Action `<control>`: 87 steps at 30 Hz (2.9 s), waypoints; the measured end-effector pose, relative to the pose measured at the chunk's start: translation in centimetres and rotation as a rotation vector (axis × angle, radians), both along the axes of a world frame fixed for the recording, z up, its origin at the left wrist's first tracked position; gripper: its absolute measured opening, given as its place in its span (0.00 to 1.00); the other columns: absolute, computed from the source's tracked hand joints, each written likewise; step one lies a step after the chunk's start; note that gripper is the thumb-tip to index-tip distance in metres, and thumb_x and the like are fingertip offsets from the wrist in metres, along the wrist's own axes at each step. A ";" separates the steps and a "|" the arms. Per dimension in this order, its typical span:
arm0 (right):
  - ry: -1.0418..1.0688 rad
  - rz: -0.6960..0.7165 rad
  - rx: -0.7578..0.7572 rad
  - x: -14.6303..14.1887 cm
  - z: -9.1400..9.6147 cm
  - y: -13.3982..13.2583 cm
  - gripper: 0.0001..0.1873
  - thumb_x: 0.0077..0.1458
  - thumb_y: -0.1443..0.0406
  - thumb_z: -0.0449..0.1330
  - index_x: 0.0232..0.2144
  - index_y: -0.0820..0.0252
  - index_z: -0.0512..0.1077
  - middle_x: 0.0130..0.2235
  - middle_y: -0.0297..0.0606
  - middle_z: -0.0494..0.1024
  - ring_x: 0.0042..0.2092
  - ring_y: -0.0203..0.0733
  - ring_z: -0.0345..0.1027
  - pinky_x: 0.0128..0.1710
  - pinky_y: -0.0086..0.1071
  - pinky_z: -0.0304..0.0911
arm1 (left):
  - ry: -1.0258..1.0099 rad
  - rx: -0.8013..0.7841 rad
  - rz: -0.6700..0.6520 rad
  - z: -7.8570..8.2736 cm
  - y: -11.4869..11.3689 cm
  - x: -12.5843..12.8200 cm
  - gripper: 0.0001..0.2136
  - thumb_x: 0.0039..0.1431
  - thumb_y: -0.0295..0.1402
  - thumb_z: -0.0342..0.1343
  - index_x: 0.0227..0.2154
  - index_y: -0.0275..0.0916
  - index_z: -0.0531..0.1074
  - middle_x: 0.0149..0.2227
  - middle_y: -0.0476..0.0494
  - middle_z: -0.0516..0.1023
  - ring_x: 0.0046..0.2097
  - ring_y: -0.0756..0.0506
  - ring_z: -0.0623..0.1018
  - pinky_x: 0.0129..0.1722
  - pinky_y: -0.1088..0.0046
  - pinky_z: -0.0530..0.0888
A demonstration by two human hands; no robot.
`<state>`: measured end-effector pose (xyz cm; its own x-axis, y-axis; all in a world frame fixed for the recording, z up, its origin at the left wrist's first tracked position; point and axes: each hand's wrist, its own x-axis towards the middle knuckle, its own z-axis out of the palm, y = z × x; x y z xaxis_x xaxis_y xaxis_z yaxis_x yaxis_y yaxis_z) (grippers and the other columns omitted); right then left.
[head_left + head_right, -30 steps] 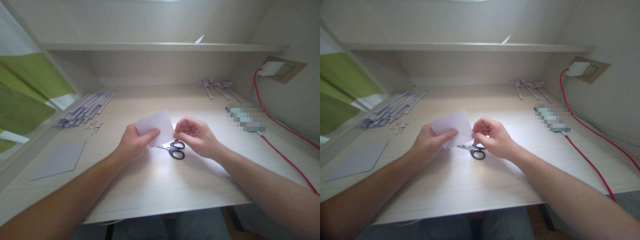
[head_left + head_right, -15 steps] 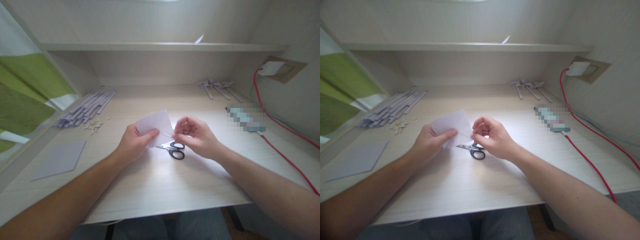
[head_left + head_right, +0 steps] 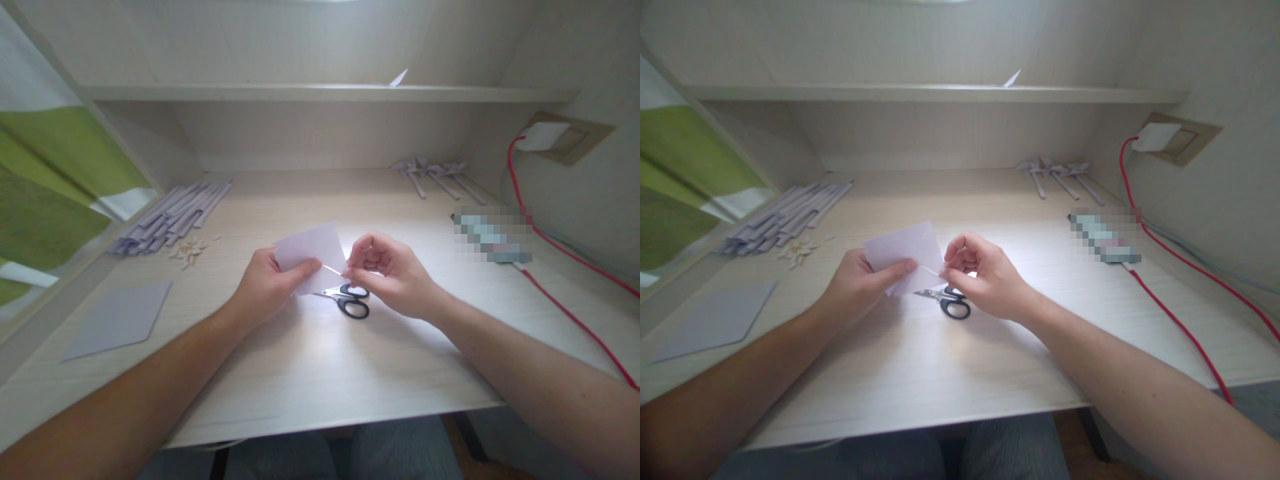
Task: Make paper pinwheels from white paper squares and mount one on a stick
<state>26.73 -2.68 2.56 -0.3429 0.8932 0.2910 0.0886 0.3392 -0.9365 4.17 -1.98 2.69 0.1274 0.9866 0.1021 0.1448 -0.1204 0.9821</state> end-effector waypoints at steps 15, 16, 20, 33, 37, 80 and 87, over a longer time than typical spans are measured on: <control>-0.776 0.016 0.057 0.7 1.4 0.4 0.09 0.51 0.60 0.70 0.29 0.59 0.78 0.31 0.35 0.79 0.31 0.38 0.68 0.29 0.31 0.56 | -0.175 0.036 0.119 0.0 0.7 -0.5 0.13 0.50 0.38 0.72 0.36 0.36 0.82 0.37 0.43 0.85 0.37 0.42 0.81 0.36 0.71 0.76; -0.841 0.033 0.042 0.8 1.6 0.4 0.09 0.50 0.59 0.71 0.30 0.59 0.80 0.31 0.36 0.80 0.31 0.38 0.68 0.29 0.31 0.55 | -0.203 0.037 0.105 -0.2 0.8 -0.6 0.13 0.50 0.38 0.72 0.37 0.37 0.82 0.38 0.43 0.85 0.38 0.42 0.81 0.37 0.71 0.76; -0.962 0.052 0.049 1.0 2.1 0.3 0.06 0.51 0.62 0.67 0.33 0.56 0.82 0.33 0.37 0.82 0.32 0.40 0.70 0.30 0.32 0.56 | -0.283 0.020 0.074 -0.5 1.1 -0.7 0.14 0.51 0.37 0.71 0.39 0.37 0.81 0.40 0.42 0.85 0.40 0.42 0.82 0.41 0.69 0.77; -1.202 -0.096 0.184 1.0 2.2 0.2 0.06 0.55 0.63 0.64 0.30 0.55 0.82 0.33 0.39 0.83 0.35 0.45 0.73 0.31 0.35 0.52 | -0.347 0.018 0.073 -0.4 1.4 -0.8 0.15 0.50 0.38 0.73 0.40 0.37 0.82 0.42 0.42 0.85 0.43 0.41 0.82 0.47 0.68 0.78; -1.137 -0.088 0.155 1.2 2.4 0.3 0.07 0.54 0.61 0.66 0.34 0.56 0.82 0.36 0.39 0.83 0.36 0.45 0.73 0.31 0.34 0.54 | -0.348 0.039 0.071 -0.4 1.4 -0.8 0.14 0.51 0.38 0.73 0.38 0.37 0.82 0.41 0.43 0.85 0.42 0.43 0.82 0.45 0.69 0.78; -1.275 -0.067 -0.033 1.1 3.0 0.3 0.11 0.48 0.56 0.62 0.24 0.55 0.78 0.24 0.37 0.77 0.25 0.39 0.62 0.25 0.34 0.48 | -0.337 0.070 0.092 -1.0 1.8 -1.0 0.11 0.52 0.36 0.73 0.37 0.38 0.83 0.39 0.45 0.85 0.39 0.44 0.81 0.40 0.71 0.76; -1.216 -0.112 -0.126 1.3 2.5 0.8 0.11 0.47 0.56 0.64 0.21 0.56 0.77 0.22 0.38 0.76 0.25 0.40 0.63 0.24 0.34 0.47 | -0.334 0.075 0.099 -0.9 1.9 -0.9 0.11 0.51 0.36 0.72 0.37 0.37 0.83 0.38 0.45 0.85 0.38 0.44 0.81 0.40 0.72 0.77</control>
